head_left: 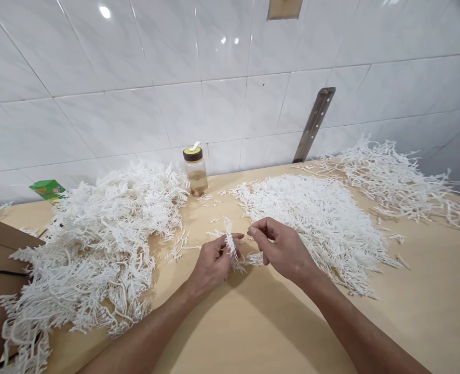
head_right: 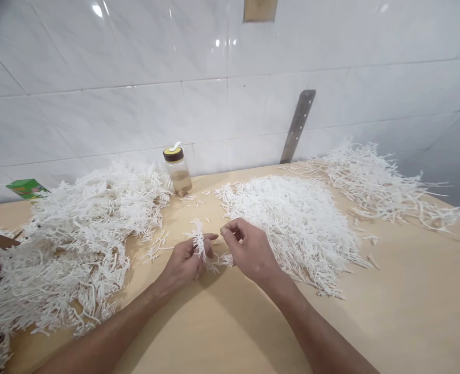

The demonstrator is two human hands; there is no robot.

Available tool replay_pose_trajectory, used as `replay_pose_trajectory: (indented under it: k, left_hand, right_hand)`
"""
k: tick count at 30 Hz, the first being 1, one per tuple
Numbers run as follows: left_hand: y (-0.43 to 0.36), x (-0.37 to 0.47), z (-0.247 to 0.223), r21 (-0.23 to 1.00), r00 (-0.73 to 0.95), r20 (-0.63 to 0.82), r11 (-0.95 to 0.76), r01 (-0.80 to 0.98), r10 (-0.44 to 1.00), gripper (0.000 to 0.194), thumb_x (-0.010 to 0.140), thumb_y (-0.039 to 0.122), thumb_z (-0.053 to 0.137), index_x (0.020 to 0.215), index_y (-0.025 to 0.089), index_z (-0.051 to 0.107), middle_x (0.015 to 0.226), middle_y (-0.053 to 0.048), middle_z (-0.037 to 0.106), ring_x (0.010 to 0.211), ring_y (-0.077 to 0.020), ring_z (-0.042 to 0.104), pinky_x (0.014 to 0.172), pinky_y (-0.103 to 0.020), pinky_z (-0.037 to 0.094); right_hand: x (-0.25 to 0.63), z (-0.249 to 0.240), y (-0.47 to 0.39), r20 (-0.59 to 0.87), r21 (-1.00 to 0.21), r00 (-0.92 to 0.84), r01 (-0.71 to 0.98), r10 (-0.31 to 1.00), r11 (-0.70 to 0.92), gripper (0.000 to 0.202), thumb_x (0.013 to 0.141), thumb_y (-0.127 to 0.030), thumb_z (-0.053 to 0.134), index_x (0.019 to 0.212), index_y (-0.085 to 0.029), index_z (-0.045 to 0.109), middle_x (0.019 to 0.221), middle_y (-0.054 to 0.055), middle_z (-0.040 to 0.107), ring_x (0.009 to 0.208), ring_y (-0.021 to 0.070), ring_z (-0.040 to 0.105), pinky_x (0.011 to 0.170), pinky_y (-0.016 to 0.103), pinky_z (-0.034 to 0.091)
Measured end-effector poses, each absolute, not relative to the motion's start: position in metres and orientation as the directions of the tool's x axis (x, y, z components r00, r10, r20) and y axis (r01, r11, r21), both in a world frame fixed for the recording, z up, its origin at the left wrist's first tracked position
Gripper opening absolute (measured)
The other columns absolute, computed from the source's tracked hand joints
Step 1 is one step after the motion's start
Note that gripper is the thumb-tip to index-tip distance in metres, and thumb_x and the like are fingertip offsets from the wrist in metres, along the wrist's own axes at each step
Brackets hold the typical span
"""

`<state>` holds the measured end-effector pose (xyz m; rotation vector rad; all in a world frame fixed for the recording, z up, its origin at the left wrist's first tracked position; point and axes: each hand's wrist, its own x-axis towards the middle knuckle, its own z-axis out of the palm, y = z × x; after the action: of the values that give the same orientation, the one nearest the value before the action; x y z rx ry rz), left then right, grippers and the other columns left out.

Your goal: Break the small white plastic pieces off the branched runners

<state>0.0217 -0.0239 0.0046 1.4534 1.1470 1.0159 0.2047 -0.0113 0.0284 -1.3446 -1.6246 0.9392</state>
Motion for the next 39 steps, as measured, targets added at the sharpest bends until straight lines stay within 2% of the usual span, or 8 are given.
replay_pose_trajectory:
  k: [3,7,12,21,27,30,35,39]
  left_hand:
    - [-0.026,0.021,0.002,0.95,0.21,0.11,-0.165,0.263,0.972,0.035,0.091,0.044,0.053,0.088,0.015,0.072,0.062,-0.001,0.06,0.055,-0.0119,0.052,0.053,-0.022,0.037]
    - [-0.027,0.02,0.001,0.891,0.222,0.12,-0.204,0.407,0.968,0.038,0.091,0.036,0.051,0.061,0.015,0.059,0.051,0.002,0.05,0.05,-0.0094,0.042,0.05,-0.022,0.029]
    - [-0.027,0.021,0.005,0.857,0.282,0.097,-0.225,0.464,0.954,0.038,0.092,0.034,0.048,0.058,0.016,0.05,0.051,0.004,0.045,0.051,-0.0084,0.038,0.051,-0.022,0.027]
    - [-0.025,0.02,0.0,0.85,0.282,0.097,-0.227,0.475,0.955,0.035,0.087,0.027,0.051,0.054,0.016,0.046,0.051,0.004,0.044,0.051,-0.0079,0.037,0.051,-0.022,0.026]
    - [-0.022,0.021,0.001,0.98,0.342,-0.014,-0.055,0.193,0.94,0.022,0.081,0.033,0.063,0.075,0.013,0.07,0.063,-0.001,0.059,0.058,-0.0111,0.047,0.056,-0.023,0.035]
    - [-0.021,0.02,0.008,0.999,0.398,-0.03,0.015,0.039,0.917,0.034,0.076,0.041,0.073,0.093,0.012,0.073,0.074,-0.003,0.063,0.061,-0.0115,0.049,0.058,-0.023,0.038]
    - [-0.02,0.011,0.017,0.983,0.449,-0.139,0.177,-0.044,0.882,0.037,0.08,0.041,0.067,0.104,0.013,0.071,0.055,0.004,0.049,0.04,-0.0052,0.03,0.038,-0.02,0.019]
    - [-0.018,0.005,0.019,0.954,0.482,-0.164,0.262,-0.144,0.861,0.041,0.074,0.032,0.066,0.11,0.012,0.069,0.053,0.003,0.047,0.042,-0.0069,0.031,0.034,-0.02,0.013]
  right_hand:
    - [0.204,0.03,-0.013,0.034,-0.98,-0.222,0.186,0.974,0.076,0.039,0.093,-0.055,0.051,0.087,-0.018,0.061,0.07,-0.001,0.06,0.046,0.0098,0.053,0.045,0.025,0.045]
    - [0.206,0.031,-0.014,0.04,-0.995,-0.25,0.083,0.967,0.063,0.042,0.092,-0.058,0.054,0.093,-0.017,0.063,0.076,0.0,0.06,0.053,0.0101,0.055,0.048,0.024,0.05]
    - [0.205,0.035,-0.017,0.064,-0.986,-0.284,0.129,0.957,0.104,0.039,0.09,-0.056,0.058,0.101,-0.019,0.064,0.077,-0.001,0.059,0.049,0.008,0.053,0.046,0.024,0.05]
    - [0.204,0.031,-0.014,0.054,-0.964,-0.221,0.244,0.974,0.109,0.028,0.087,-0.048,0.064,0.089,-0.02,0.065,0.078,-0.001,0.062,0.046,0.0078,0.051,0.044,0.023,0.046]
    - [0.205,0.029,-0.011,0.037,-0.957,-0.178,0.276,0.983,0.087,0.025,0.087,-0.043,0.062,0.081,-0.019,0.064,0.064,-0.003,0.06,0.043,0.0083,0.05,0.044,0.023,0.043]
    - [0.204,0.031,-0.013,0.045,-0.957,-0.175,0.274,0.984,0.093,0.022,0.088,-0.04,0.061,0.08,-0.019,0.062,0.062,-0.003,0.059,0.044,0.0092,0.05,0.044,0.022,0.042]
    - [0.202,0.032,-0.014,0.048,-0.951,-0.181,0.294,0.982,0.1,0.02,0.089,-0.037,0.059,0.079,-0.019,0.06,0.059,-0.004,0.057,0.045,0.0097,0.052,0.045,0.022,0.044]
    - [0.203,0.03,-0.013,0.047,-0.952,-0.171,0.292,0.984,0.097,0.02,0.089,-0.037,0.059,0.08,-0.019,0.06,0.06,-0.004,0.057,0.045,0.0095,0.052,0.045,0.022,0.044]
